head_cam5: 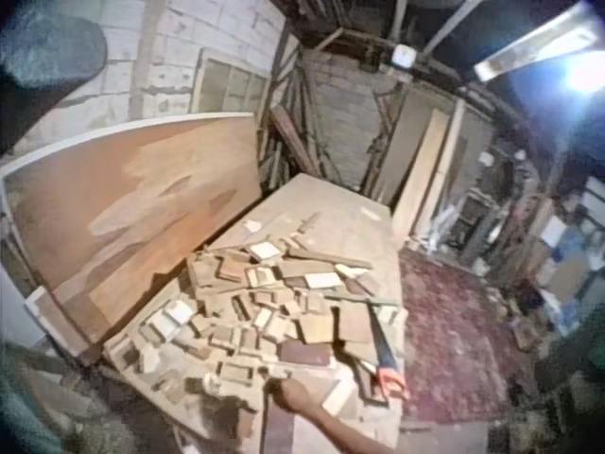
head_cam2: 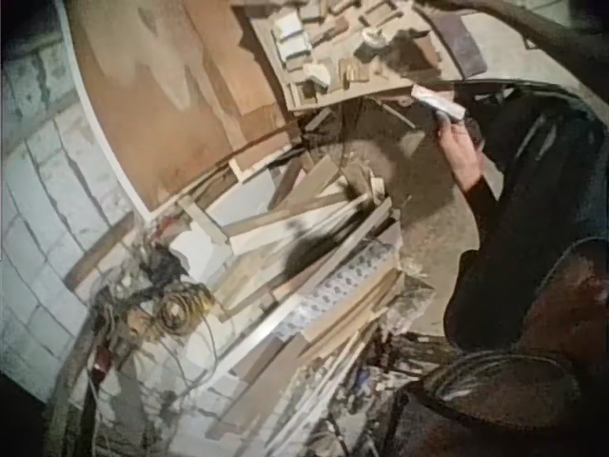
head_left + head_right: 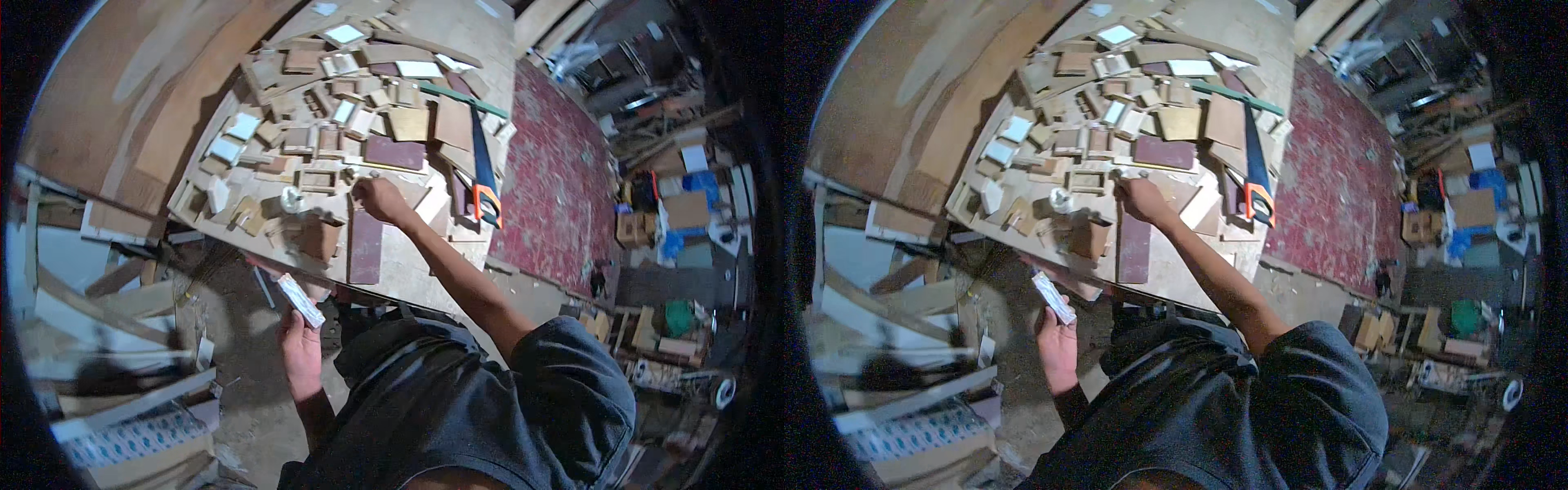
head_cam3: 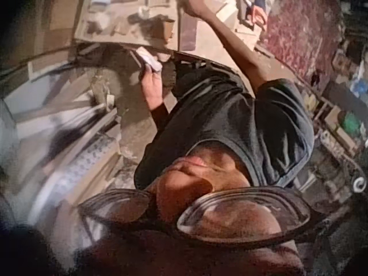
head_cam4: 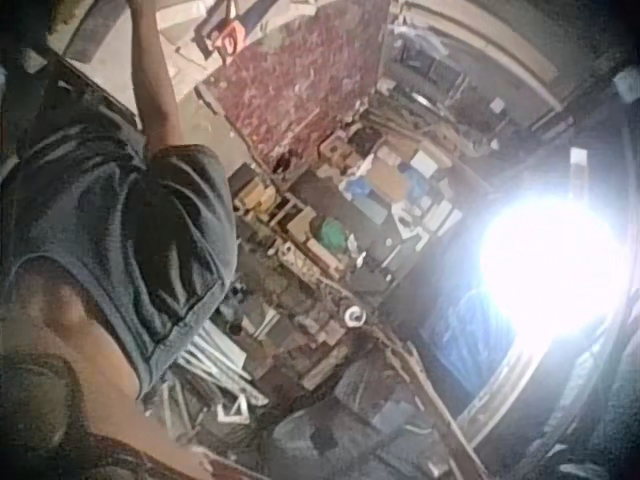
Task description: The person is sawing and gluing small pieces of wood to assemble a small structure in a workshop.
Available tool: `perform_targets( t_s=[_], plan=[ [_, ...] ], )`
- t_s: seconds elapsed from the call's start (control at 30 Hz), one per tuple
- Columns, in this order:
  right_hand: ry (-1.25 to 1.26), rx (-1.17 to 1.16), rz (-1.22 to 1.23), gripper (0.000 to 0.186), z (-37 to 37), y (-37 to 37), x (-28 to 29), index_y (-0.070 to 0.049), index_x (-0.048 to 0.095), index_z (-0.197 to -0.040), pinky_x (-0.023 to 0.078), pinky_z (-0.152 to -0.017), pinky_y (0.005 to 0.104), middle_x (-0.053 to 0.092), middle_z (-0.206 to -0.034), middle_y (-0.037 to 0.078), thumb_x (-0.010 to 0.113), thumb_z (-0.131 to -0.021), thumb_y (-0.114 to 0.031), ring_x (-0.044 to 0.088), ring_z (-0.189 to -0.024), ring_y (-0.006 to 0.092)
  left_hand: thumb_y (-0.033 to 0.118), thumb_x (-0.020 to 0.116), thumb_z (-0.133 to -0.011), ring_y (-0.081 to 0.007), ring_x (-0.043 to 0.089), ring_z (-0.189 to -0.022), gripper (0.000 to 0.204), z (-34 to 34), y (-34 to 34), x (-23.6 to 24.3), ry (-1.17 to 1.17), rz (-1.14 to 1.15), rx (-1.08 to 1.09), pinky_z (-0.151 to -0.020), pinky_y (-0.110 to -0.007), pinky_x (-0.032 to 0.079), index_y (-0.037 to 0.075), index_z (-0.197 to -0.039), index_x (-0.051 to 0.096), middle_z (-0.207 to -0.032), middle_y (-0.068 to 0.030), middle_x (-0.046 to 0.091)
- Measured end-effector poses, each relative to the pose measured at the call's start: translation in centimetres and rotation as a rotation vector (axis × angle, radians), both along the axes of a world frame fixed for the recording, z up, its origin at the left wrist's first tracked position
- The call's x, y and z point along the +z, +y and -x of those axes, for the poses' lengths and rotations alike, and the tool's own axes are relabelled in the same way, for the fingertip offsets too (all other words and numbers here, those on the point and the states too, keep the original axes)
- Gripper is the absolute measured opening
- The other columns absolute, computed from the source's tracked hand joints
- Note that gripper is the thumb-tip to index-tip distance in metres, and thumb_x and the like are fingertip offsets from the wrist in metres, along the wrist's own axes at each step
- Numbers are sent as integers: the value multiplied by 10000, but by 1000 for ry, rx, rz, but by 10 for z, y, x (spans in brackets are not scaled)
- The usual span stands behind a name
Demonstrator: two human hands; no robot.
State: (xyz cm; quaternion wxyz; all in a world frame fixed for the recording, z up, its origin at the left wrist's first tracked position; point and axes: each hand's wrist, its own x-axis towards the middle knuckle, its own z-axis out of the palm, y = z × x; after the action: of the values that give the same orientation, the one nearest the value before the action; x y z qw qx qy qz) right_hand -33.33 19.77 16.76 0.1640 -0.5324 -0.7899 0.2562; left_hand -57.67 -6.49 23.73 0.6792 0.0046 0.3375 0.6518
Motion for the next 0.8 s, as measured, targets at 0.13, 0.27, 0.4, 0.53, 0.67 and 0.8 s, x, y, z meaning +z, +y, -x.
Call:
perform_targets(
  t_s=[0.13,0.27,0.4,0.53,0.67,0.8],
  plan=[
    [129,-252,120,177,-112,-72,1,7,569,-957,501,-681,484,650,-794,229,568,-823,-109,653,-773,419,147,635,-963,-220,617,-1122,431,-5,12,-3,-13,25,-49,-944,-347,496,-2,-1355,538,-1253,-128,629],
    [184,-553,225,126,-197,-173,-23,12,513,-947,512,-605,439,600,-692,195,528,-876,-91,660,-661,368,196,611,-982,-212,621,-1054,445,-19,24,-2,8,58,-73,-903,-330,489,5,-1369,503,-1252,-130,618],
    [166,-694,328,190,-223,-242,-20,3,529,-913,502,-578,439,609,-642,179,478,-974,-169,643,-567,331,116,627,-963,-215,612,-1139,403,-30,27,10,53,11,-177,-957,-356,488,-15,-1335,547,-1273,-105,623],
    [14,-926,153,492,-254,-266,-24,15,574,-700,461,-537,462,576,-537,179,549,-995,-378,581,-491,374,100,620,-962,-229,606,-1158,410,-54,30,20,118,-46,-245,-966,-354,482,-21,-1345,539,-1267,-109,627],
    [-162,-742,-9,434,-294,-258,-27,-38,642,-898,493,-720,446,652,-814,174,728,-831,-458,628,-777,360,90,611,-963,-240,598,-1170,420,-87,23,27,175,13,-229,-979,-352,474,-24,-1358,529,-1261,-119,628],
    [-385,-359,31,862,-289,-240,-42,-146,532,-1306,342,-1030,575,548,-1299,99,865,-603,-516,462,-1260,331,82,604,-964,-239,592,-1180,420,-121,-1,32,236,0,-231,-991,-354,467,-38,-1359,525,-1265,-129,624]
  ],
)
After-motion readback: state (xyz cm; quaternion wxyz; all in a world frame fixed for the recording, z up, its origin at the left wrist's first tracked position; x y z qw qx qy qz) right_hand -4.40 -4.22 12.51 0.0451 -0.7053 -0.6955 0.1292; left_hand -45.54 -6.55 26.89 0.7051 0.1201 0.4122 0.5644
